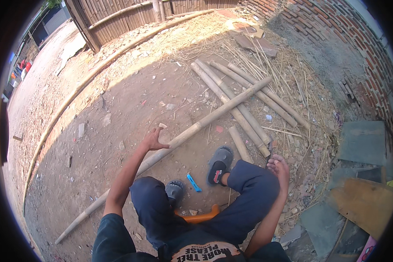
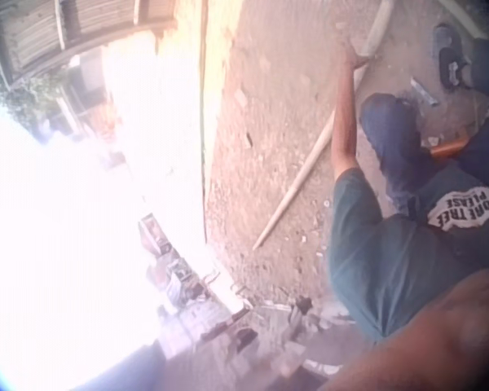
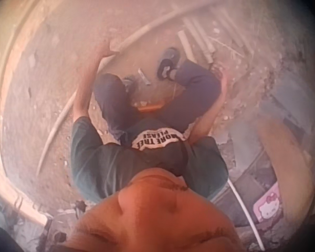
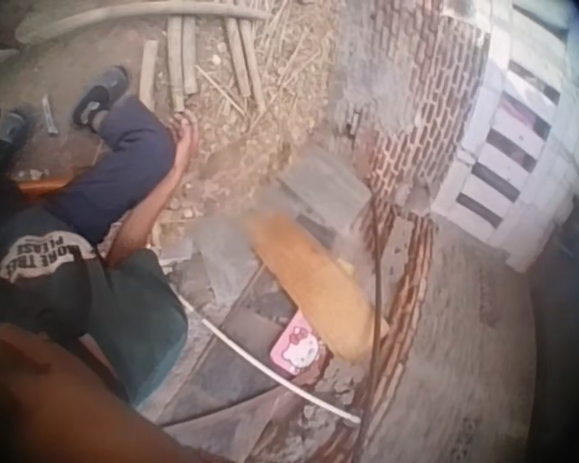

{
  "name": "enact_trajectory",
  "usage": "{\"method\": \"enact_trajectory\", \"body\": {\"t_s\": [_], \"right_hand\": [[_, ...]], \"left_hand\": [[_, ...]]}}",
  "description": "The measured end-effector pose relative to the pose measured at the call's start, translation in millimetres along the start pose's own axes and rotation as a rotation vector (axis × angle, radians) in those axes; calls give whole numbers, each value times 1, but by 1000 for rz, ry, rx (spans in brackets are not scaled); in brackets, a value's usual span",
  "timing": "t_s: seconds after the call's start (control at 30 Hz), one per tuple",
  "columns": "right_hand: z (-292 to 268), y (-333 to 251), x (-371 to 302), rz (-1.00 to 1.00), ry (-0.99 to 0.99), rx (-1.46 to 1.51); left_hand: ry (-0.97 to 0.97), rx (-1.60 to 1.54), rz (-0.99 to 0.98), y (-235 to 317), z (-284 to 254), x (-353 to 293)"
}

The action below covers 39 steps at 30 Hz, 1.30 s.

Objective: The person sits on a small stool and uses a hand saw to cut a long bamboo pole into shorter sections. They position the pole between their legs, saw through it, and then move the cut pieces aside to continue cutting the remaining length.

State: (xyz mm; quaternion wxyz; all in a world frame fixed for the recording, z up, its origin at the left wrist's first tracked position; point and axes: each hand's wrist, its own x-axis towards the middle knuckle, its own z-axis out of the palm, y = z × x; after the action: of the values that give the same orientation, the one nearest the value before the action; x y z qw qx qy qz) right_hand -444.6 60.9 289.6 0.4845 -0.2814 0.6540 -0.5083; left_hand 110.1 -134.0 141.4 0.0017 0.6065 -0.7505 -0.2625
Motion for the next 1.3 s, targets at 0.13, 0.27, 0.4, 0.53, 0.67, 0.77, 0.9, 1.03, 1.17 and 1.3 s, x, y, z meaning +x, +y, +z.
{"method": "enact_trajectory", "body": {"t_s": [0.13,0.27,0.4,0.53,0.67,0.77,0.9,1.03,1.17,1.3], "right_hand": [[-9,7,4,10,31,34],[-7,6,3,20,36,25],[21,11,16,33,-40,47],[-9,1,1,25,74,0],[14,4,3,39,12,14],[5,15,10,16,30,-78],[-26,77,20,-104,-3,-409],[-32,110,4,-200,-125,-733],[-21,109,-35,-162,-164,-832],[-15,103,-71,-129,-181,-855]], "left_hand": [[-206,130,-290,-71,106,-62],[-125,229,-390,-103,159,-78],[-243,273,-429,-170,134,-77],[-64,242,-332,-73,156,-48],[-144,153,-382,-105,159,-62],[-196,158,-277,-82,171,-78],[-171,129,-201,-36,177,-99],[-125,107,-201,-40,186,-105],[-121,-19,-227,-56,203,-108],[-70,-40,-200,-80,220,-113]]}}
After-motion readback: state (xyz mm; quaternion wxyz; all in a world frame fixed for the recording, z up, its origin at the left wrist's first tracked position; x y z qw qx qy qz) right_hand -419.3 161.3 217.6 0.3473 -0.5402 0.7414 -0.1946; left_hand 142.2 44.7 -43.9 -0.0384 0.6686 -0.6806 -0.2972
